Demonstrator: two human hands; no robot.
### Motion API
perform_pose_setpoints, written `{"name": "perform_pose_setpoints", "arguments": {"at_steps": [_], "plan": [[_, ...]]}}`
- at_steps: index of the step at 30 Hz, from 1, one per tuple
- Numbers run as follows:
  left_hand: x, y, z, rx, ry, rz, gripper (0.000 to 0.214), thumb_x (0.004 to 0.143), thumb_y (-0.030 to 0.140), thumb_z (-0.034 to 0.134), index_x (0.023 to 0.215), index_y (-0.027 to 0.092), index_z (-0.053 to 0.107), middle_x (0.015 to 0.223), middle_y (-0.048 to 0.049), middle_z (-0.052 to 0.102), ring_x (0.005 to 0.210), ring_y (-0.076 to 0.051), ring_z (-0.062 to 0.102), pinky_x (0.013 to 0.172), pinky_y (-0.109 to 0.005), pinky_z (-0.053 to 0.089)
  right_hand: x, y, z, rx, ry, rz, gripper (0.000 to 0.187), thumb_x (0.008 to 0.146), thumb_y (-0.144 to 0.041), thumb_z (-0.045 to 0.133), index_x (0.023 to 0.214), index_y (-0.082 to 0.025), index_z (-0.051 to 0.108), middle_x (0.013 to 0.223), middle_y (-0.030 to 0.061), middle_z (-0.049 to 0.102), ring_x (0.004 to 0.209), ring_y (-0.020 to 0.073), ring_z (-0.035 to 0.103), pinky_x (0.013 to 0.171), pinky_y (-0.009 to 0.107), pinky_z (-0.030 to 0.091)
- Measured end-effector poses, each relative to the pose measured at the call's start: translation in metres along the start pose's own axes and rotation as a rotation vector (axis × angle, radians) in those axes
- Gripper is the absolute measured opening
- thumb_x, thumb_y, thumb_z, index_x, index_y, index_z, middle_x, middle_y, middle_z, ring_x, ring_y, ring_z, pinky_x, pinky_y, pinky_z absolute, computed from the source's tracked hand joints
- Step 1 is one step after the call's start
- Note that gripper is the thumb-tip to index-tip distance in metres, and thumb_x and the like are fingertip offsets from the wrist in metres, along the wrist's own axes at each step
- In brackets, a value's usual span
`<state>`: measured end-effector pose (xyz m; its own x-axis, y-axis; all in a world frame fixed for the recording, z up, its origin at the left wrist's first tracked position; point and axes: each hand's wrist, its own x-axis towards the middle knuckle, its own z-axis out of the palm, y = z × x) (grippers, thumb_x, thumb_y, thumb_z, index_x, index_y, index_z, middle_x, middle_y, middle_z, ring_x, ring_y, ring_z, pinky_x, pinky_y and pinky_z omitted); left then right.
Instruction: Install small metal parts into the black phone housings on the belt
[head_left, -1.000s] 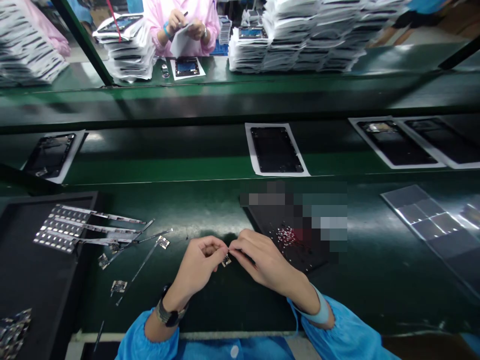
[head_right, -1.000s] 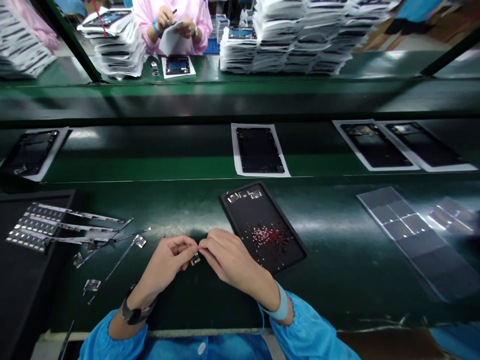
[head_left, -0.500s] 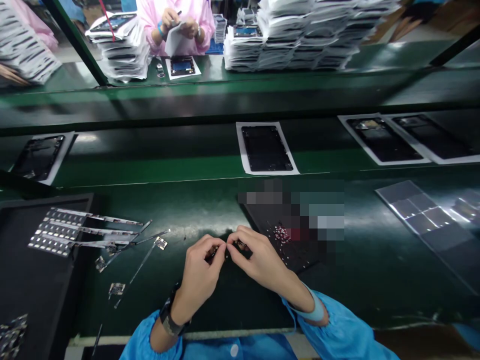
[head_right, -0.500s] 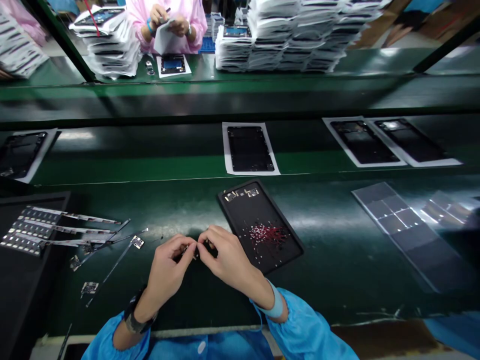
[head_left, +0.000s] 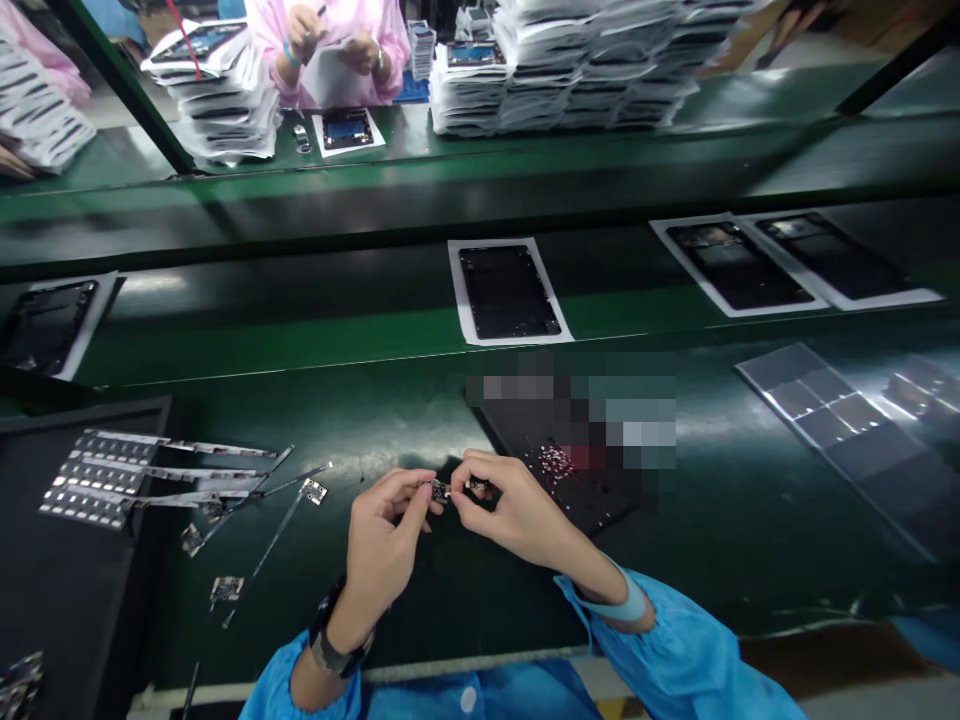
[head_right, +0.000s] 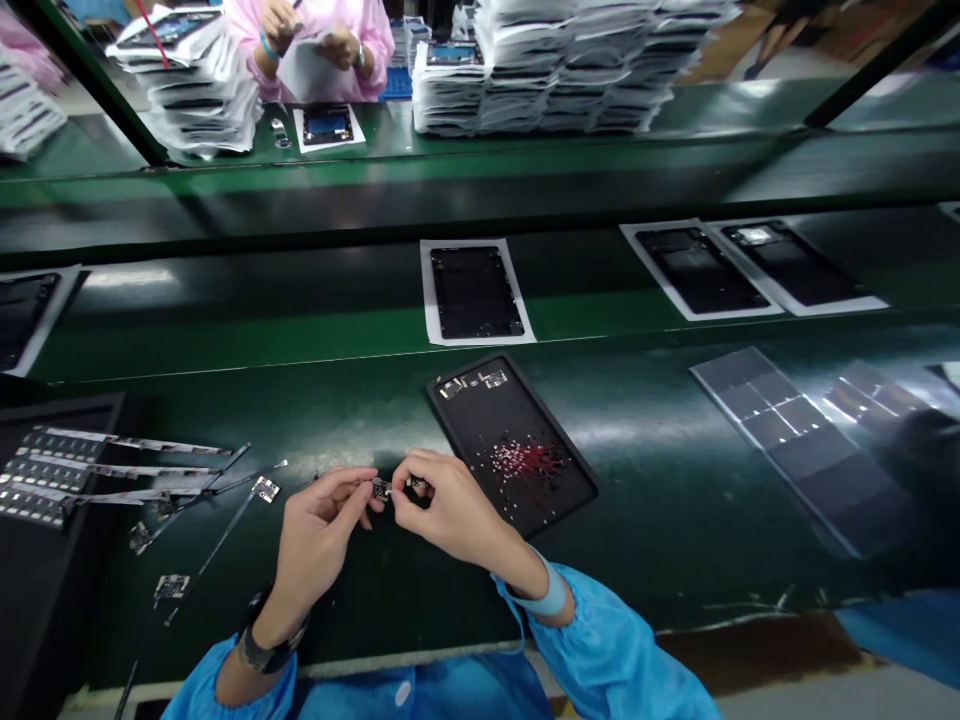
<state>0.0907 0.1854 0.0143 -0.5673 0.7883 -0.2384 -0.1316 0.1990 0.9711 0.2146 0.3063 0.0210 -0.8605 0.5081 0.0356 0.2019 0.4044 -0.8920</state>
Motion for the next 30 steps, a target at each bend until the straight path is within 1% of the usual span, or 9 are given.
{"name": "perform_pose_setpoints", "arguments": {"at_steps": [3,7,12,15,21,24,27,30], "plan": [[-0.0003,0.0011,0.0000,-0.011,0.004,-0.010,0.015,0.083,0.026,0.066,0.089,0.015,0.074,0.078,-0.0055,0.070,0.059,-0.012,0.064,0.057,-0.022,0.055,0.0005,0.0008,-0.0005,0.020,-0.015,0.017,0.014,0.078,-0.006,0.057,0.073,-0.019,0.059,0.069,-0.0024,0.055,0.061,0.0118,0.051,0.056,0.023,0.038],[-0.0007,0.0004,-0.0013,0.005,0.008,-0.008,0.015,0.083,0.026,0.067,0.089,0.016,0.075,0.081,-0.0057,0.071,0.067,-0.015,0.069,0.060,-0.023,0.058,0.0010,0.0022,-0.0005,0.043,-0.028,0.037,0.014,0.077,-0.006,0.057,0.072,-0.019,0.059,0.069,-0.0026,0.056,0.060,0.0118,0.050,0.055,0.022,0.037],[-0.0012,0.0008,0.0004,0.043,0.040,0.021,0.015,0.083,0.027,0.067,0.088,0.017,0.076,0.082,-0.0054,0.072,0.066,-0.015,0.070,0.061,-0.024,0.060,0.0009,0.0037,0.0006,0.057,-0.015,0.044,0.014,0.076,-0.007,0.056,0.071,-0.019,0.059,0.068,-0.0025,0.055,0.060,0.0118,0.050,0.055,0.022,0.037],[-0.0007,0.0018,0.0012,0.023,0.056,0.008,0.015,0.081,0.029,0.069,0.087,0.016,0.076,0.080,-0.0055,0.073,0.064,-0.016,0.070,0.060,-0.025,0.060,0.0014,0.0040,0.0003,0.077,-0.013,0.046,0.014,0.077,-0.007,0.057,0.072,-0.019,0.060,0.067,-0.0024,0.055,0.060,0.0117,0.049,0.054,0.022,0.037],[0.0009,0.0023,0.0003,-0.079,0.053,-0.052,0.018,0.078,0.030,0.073,0.087,0.015,0.075,0.066,-0.0042,0.072,0.058,-0.017,0.069,0.059,-0.027,0.061,0.0029,0.0032,0.0004,0.136,-0.011,0.058,0.012,0.079,-0.009,0.057,0.073,-0.018,0.061,0.067,-0.0024,0.053,0.060,0.0117,0.048,0.055,0.022,0.037],[0.0000,0.0021,0.0013,-0.068,0.080,-0.035,0.019,0.077,0.032,0.074,0.086,0.016,0.075,0.071,-0.0054,0.074,0.058,-0.017,0.069,0.060,-0.028,0.061,0.0025,0.0034,0.0014,0.116,0.015,0.044,0.011,0.081,-0.011,0.058,0.073,-0.018,0.061,0.068,-0.0021,0.053,0.061,0.0122,0.049,0.056,0.023,0.038],[-0.0019,0.0017,0.0027,-0.012,0.090,0.010,0.018,0.080,0.033,0.072,0.086,0.017,0.076,0.080,-0.0061,0.074,0.062,-0.017,0.071,0.061,-0.027,0.061,0.0021,0.0039,0.0018,0.104,0.022,0.035,0.011,0.080,-0.010,0.058,0.073,-0.019,0.061,0.068,-0.0021,0.052,0.062,0.0124,0.049,0.057,0.023,0.038],[-0.0038,0.0011,0.0044,0.032,0.105,0.049,0.015,0.082,0.031,0.070,0.087,0.018,0.076,0.081,-0.0055,0.073,0.065,-0.018,0.072,0.062,-0.026,0.061,0.0022,0.0038,0.0025,0.120,0.025,0.049,0.011,0.080,-0.010,0.058,0.073,-0.018,0.061,0.067,-0.0025,0.051,0.061,0.0121,0.048,0.056,0.023,0.037]]}}
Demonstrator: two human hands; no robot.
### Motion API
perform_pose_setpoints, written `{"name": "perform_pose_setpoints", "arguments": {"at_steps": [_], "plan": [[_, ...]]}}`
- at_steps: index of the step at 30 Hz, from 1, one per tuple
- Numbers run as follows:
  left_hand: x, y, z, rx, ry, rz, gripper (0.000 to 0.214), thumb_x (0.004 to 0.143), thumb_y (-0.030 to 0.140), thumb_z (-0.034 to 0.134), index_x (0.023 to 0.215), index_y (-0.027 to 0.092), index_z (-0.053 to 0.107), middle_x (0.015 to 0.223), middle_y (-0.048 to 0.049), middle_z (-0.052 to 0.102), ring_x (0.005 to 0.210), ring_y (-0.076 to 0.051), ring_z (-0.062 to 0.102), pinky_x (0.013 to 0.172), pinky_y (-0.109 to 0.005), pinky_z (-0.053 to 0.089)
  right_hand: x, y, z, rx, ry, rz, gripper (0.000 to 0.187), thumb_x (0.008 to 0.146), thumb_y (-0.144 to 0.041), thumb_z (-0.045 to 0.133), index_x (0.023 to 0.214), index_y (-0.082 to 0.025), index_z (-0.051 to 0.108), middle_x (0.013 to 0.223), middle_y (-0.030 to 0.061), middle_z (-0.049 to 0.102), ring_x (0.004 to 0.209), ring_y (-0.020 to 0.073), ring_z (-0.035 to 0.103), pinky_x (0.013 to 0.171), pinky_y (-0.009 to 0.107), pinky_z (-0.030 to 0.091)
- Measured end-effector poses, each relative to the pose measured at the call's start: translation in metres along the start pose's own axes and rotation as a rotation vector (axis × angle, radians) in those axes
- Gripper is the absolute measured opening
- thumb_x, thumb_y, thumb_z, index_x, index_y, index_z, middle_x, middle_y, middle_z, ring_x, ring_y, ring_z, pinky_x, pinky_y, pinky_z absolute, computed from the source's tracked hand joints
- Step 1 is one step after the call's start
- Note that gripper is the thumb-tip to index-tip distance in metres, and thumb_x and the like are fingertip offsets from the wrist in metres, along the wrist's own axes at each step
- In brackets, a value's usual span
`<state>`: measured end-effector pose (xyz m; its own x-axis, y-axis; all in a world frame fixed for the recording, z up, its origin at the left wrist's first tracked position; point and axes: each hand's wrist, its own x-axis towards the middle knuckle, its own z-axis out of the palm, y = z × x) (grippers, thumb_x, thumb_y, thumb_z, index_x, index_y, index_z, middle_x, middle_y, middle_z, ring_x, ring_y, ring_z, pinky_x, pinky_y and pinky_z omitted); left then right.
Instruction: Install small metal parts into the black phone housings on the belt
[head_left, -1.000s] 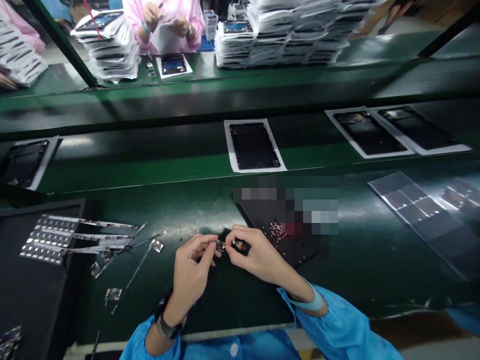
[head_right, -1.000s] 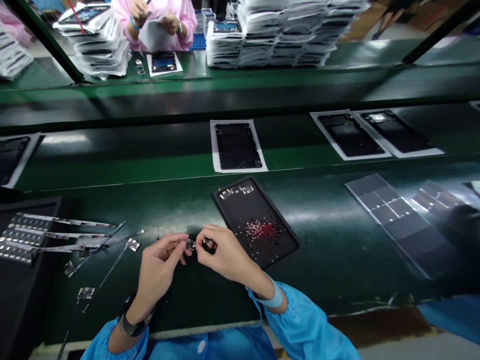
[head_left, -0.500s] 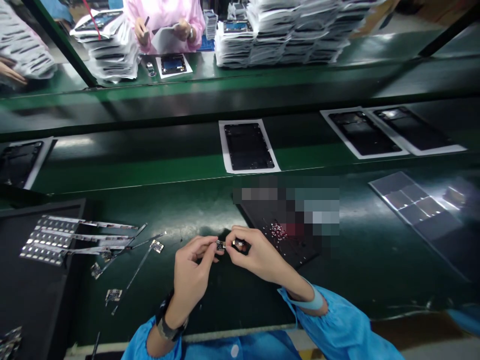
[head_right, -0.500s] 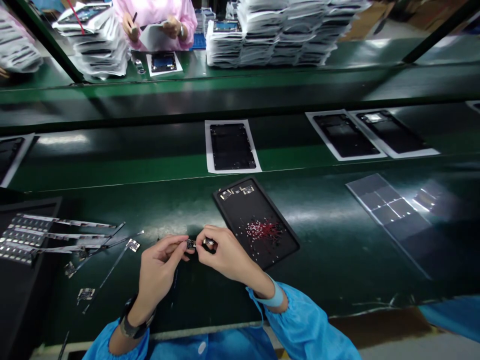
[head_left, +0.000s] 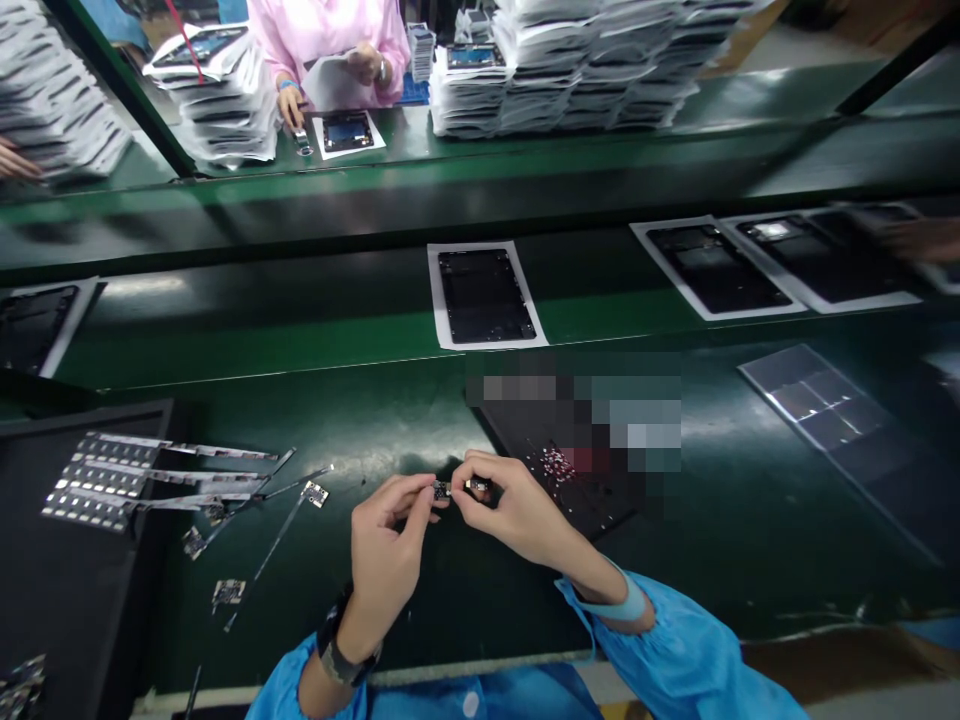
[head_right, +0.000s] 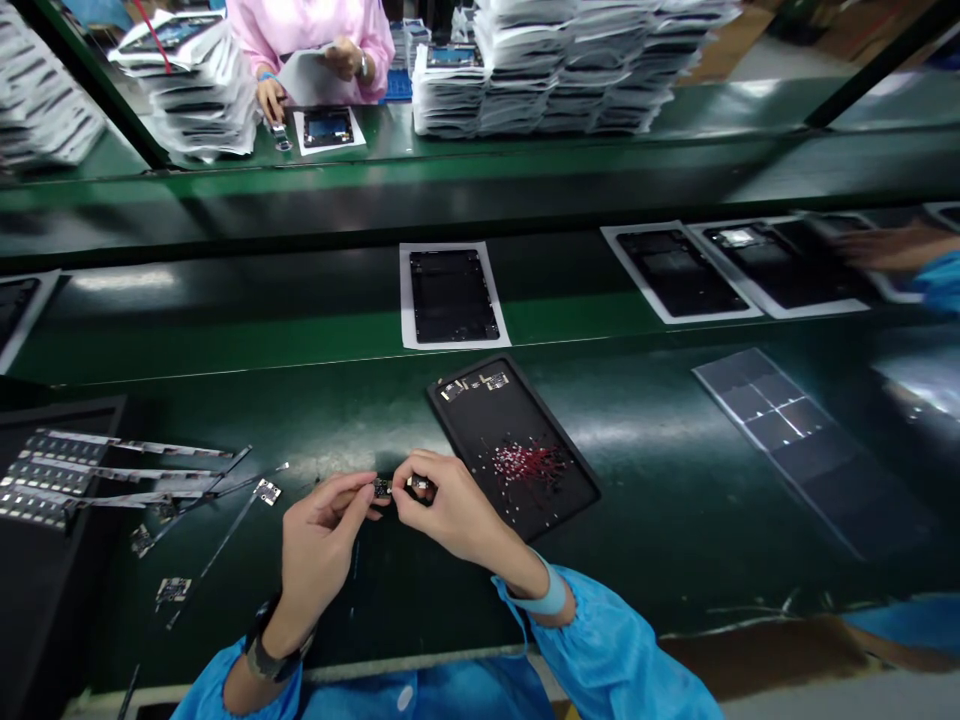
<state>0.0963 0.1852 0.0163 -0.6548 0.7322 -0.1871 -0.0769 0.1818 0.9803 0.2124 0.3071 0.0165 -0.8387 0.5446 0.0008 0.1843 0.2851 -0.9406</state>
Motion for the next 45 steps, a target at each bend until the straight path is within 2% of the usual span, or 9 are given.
{"name": "perform_pose_setpoints", "arguments": {"at_steps": [8,10,13,16,19,23,31,41,45], "plan": [[-0.001,-0.001,0.004,-0.025,0.037,-0.035,0.021,0.081,0.036,0.072,0.088,0.016,0.075,0.082,-0.0074,0.076,0.068,-0.021,0.074,0.063,-0.028,0.062,0.000,0.000,-0.001,-0.006,-0.020,0.015,0.011,0.084,-0.013,0.058,0.075,-0.019,0.060,0.069,-0.0019,0.053,0.059,0.0123,0.049,0.055,0.023,0.038],[0.000,-0.002,0.003,-0.048,0.039,-0.047,0.022,0.080,0.036,0.072,0.088,0.016,0.075,0.081,-0.0076,0.076,0.069,-0.021,0.074,0.063,-0.029,0.062,-0.001,0.000,-0.008,-0.054,-0.029,-0.005,0.007,0.088,-0.017,0.058,0.086,-0.020,0.063,0.077,0.0007,0.059,0.066,0.0148,0.054,0.059,0.025,0.043],[0.002,-0.004,0.002,-0.080,0.051,-0.086,0.022,0.080,0.035,0.073,0.090,0.015,0.074,0.076,-0.0074,0.076,0.068,-0.021,0.073,0.063,-0.029,0.062,-0.004,-0.001,-0.022,-0.076,0.003,-0.001,0.018,0.097,-0.022,0.049,0.112,-0.022,0.059,0.088,0.0043,0.063,0.080,0.0191,0.060,0.068,0.029,0.047],[0.003,-0.005,0.002,-0.081,0.050,-0.091,0.021,0.079,0.034,0.073,0.089,0.015,0.074,0.077,-0.0078,0.076,0.065,-0.020,0.072,0.062,-0.029,0.061,-0.007,-0.004,-0.025,0.055,-0.077,0.034,0.025,0.099,-0.020,0.044,0.123,-0.023,0.050,0.078,-0.0003,0.059,0.072,0.0171,0.058,0.066,0.028,0.046],[0.001,-0.004,0.003,-0.059,0.030,-0.055,0.017,0.080,0.031,0.072,0.087,0.016,0.075,0.081,-0.0074,0.076,0.065,-0.018,0.072,0.061,-0.027,0.061,-0.009,-0.004,-0.016,0.196,-0.171,0.086,0.020,0.096,-0.019,0.048,0.115,-0.022,0.047,0.072,-0.0030,0.057,0.067,0.0154,0.056,0.063,0.027,0.043],[-0.001,-0.003,0.003,-0.038,0.004,-0.038,0.013,0.082,0.027,0.069,0.088,0.017,0.076,0.080,-0.0057,0.075,0.065,-0.017,0.071,0.062,-0.026,0.060,-0.007,0.000,-0.005,0.281,-0.193,0.142,0.016,0.094,-0.021,0.050,0.109,-0.023,0.044,0.073,-0.0030,0.059,0.069,0.0153,0.057,0.063,0.027,0.041],[-0.001,-0.004,0.002,-0.052,-0.010,-0.046,0.011,0.082,0.024,0.069,0.087,0.017,0.077,0.077,-0.0044,0.075,0.064,-0.016,0.072,0.062,-0.023,0.060,-0.007,0.002,-0.005,0.293,-0.193,0.150,0.012,0.094,-0.021,0.048,0.104,-0.023,0.043,0.072,-0.0035,0.058,0.068,0.0151,0.056,0.060,0.026,0.037],[-0.004,-0.006,0.002,0.039,0.006,0.012,0.012,0.084,0.022,0.066,0.086,0.018,0.077,0.075,-0.0039,0.075,0.066,-0.016,0.072,0.063,-0.021,0.058,-0.007,0.001,0.002,0.228,-0.163,0.170,0.011,0.092,-0.018,0.048,0.099,-0.024,0.042,0.067,-0.0045,0.056,0.066,0.0151,0.053,0.064,0.027,0.039],[-0.003,-0.007,0.005,0.041,0.013,-0.020,0.013,0.083,0.025,0.067,0.086,0.018,0.078,0.077,-0.0054,0.076,0.069,-0.018,0.073,0.066,-0.024,0.058,-0.007,0.001,0.002,0.249,-0.168,0.170,0.009,0.093,-0.021,0.049,0.100,-0.023,0.043,0.070,-0.0036,0.059,0.060,0.0136,0.052,0.056,0.025,0.038]]}}
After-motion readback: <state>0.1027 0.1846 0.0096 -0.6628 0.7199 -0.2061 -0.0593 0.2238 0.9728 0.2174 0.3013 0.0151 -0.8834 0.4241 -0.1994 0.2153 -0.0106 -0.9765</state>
